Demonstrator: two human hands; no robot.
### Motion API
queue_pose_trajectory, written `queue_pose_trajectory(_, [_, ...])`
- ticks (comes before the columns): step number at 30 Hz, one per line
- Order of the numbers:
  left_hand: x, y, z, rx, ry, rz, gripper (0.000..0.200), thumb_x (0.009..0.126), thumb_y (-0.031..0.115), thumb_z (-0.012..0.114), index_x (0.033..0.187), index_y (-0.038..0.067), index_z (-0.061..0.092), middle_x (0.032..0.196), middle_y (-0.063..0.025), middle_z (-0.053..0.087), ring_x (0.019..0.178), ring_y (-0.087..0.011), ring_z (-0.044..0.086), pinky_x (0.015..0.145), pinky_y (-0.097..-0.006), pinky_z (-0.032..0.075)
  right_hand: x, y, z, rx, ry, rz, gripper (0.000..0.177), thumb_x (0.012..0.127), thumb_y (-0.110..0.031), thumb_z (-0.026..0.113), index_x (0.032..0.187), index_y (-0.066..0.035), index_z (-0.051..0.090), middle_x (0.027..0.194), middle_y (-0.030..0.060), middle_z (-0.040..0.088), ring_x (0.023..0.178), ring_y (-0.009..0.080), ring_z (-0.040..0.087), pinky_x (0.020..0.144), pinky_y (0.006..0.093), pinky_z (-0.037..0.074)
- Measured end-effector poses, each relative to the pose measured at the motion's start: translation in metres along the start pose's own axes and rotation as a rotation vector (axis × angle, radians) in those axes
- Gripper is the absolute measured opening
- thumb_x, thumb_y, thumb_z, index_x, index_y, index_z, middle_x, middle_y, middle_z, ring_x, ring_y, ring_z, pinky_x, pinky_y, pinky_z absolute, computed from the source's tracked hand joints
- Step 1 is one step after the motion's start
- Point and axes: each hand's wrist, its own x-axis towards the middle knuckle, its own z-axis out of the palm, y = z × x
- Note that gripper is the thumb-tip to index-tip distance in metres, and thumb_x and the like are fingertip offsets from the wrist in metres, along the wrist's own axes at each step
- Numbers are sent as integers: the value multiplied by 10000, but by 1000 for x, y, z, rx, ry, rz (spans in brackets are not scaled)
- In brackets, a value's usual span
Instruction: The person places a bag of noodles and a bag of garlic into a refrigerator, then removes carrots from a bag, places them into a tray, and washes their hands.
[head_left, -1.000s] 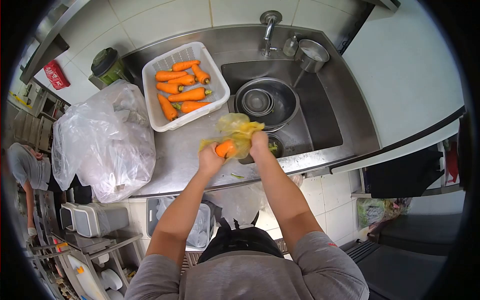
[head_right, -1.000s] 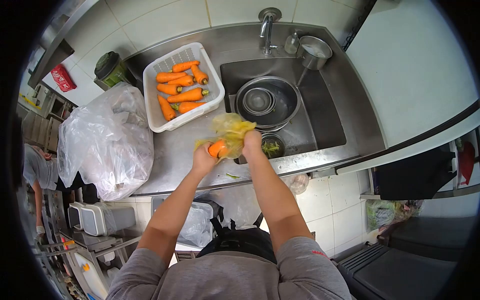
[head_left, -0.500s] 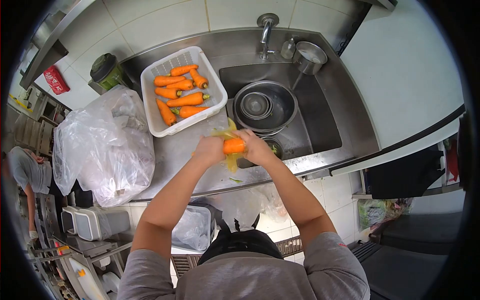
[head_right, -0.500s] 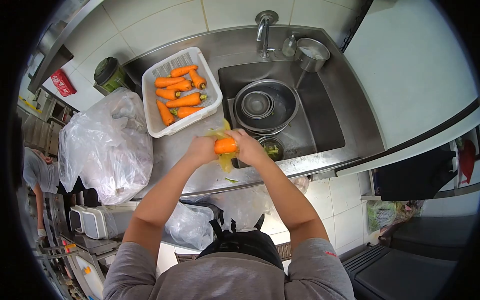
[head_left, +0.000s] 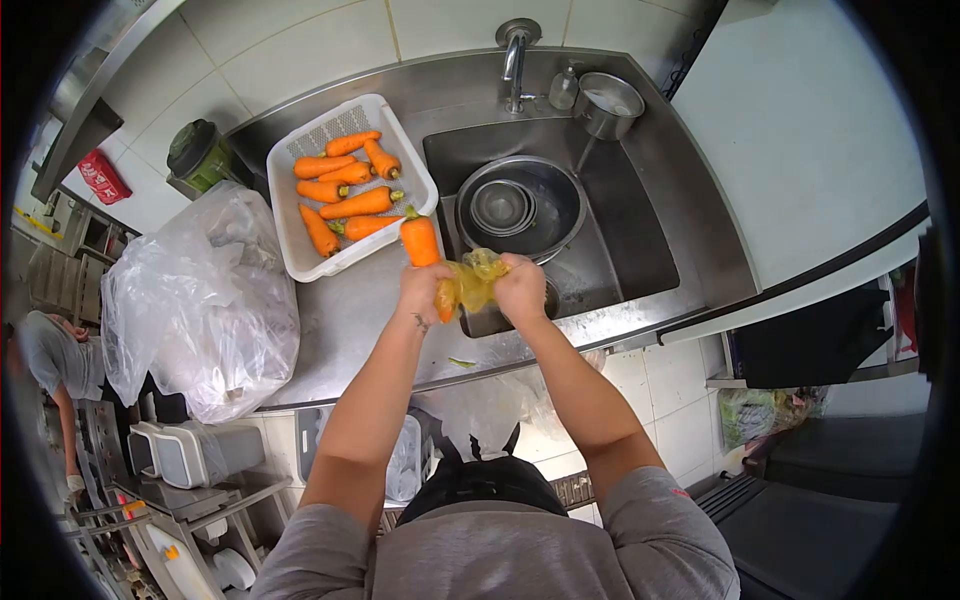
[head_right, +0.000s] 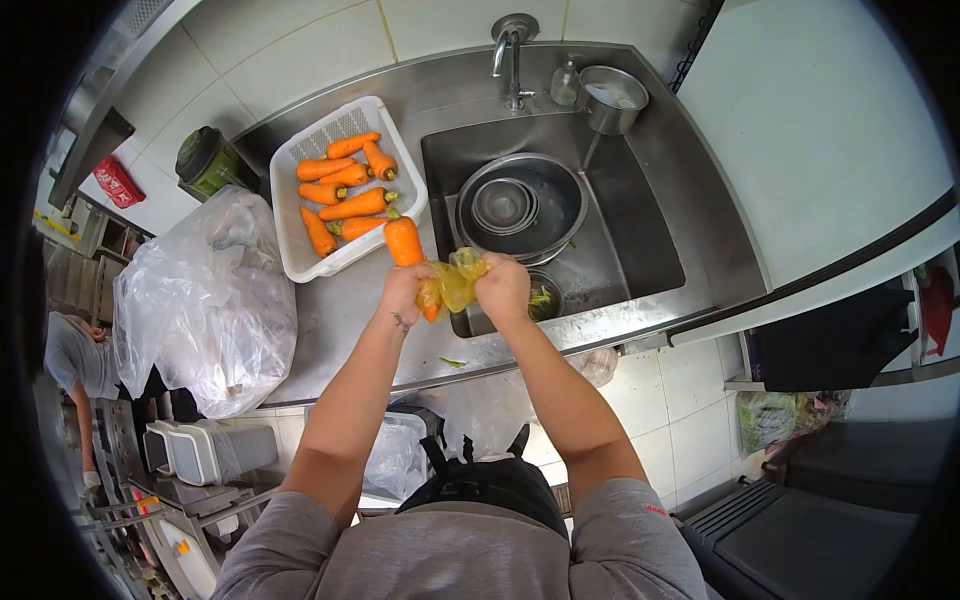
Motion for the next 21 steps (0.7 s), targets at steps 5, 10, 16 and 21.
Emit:
queue_pose_trajectory(5, [-25,21,-67,15,56,90,286,755,58,648,1014,50,527,913,-39,578,870,-192,590,805,-354,468,-17,39,-14,-254,-115,-127,131,687,-42,591,777,-36,687,866,182,647,848,381,623,752,449,496])
queue_pose_trajectory(10, [-76,21,-135,113,266,238,267,828,117,657,1049,68,515,908,-32,568,851,-159,571,778,-341,465,-88,29,33,-160,-418,-309,283,718,-107,657,995,-56,629,1105,212,614,1028,374,600,879,462,475])
queue_pose_trajectory(16, [-95,6,-198,739,569,391,316,837,188,697,1026,26,503,926,-102,602,804,-245,572,756,-359,464,-44,68,61,-45,-327,33,252,788,-66,626,1032,-30,574,1122,216,585,1040,376,571,878,461,464])
queue_pose_trajectory(21, [-105,-8,-202,1191,553,642,600,832,180,686,1327,16,389,1097,-232,576,929,-370,590,827,-394,476,13,39,49,65,-8,-35,252,782,-27,612,1032,-22,577,1035,197,602,973,373,591,849,433,470])
